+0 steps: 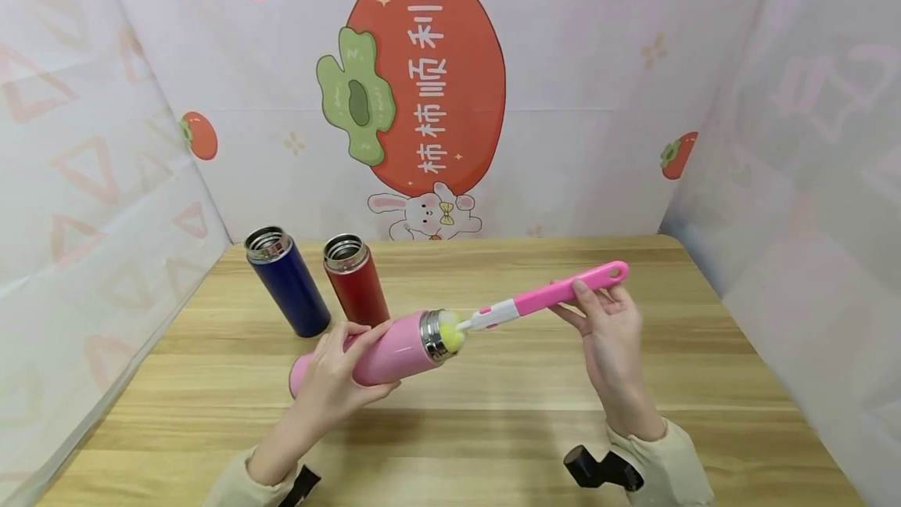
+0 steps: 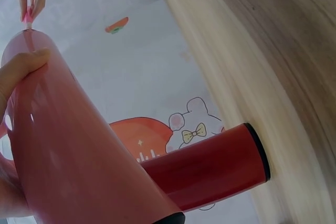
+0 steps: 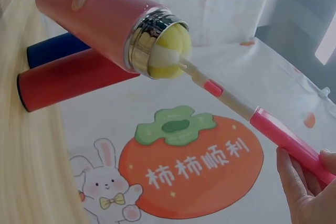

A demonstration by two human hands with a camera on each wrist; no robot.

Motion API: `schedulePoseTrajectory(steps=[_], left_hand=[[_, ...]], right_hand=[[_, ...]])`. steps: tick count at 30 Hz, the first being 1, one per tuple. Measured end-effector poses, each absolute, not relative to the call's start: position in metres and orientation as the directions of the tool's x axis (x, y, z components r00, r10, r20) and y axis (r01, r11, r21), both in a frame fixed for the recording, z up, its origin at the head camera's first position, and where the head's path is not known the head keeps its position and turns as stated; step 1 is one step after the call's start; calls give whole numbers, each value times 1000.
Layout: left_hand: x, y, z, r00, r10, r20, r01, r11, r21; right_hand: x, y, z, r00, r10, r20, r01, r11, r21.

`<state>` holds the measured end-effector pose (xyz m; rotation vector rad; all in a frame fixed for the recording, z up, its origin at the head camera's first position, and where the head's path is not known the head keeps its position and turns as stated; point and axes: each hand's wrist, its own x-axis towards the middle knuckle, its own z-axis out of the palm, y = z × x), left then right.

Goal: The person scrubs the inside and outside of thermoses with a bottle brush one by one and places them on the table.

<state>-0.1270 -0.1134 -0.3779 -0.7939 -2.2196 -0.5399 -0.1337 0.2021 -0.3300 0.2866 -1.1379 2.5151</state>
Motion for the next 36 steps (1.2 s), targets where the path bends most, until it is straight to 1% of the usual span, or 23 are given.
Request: schedulePoseTrajectory(steps=[7,20,28,33,36], left_hand=[[-127,-117,-381,-555,381,740,681,719,140],[-125,-120,-379,-599,395,697,669,725,164],[-125,-124,-381,-596,399,697,671,724,159],[-124,-123,-380,-601,403,690,669,726,158],[-124,-123,-380,-591,405,698,676,721,154]], right_hand=[[-133,208,-330,-914,240,326,-403,-610,-682],[-133,215,-330,-914,217,343,-400,-622,-673],[-133,225,-329,-914,213,345,-395,-660,-639],[-132,229,-328,-915,220,338,-394,-667,-632],[-131,230,-327,-915,227,333,-397,-653,-645]])
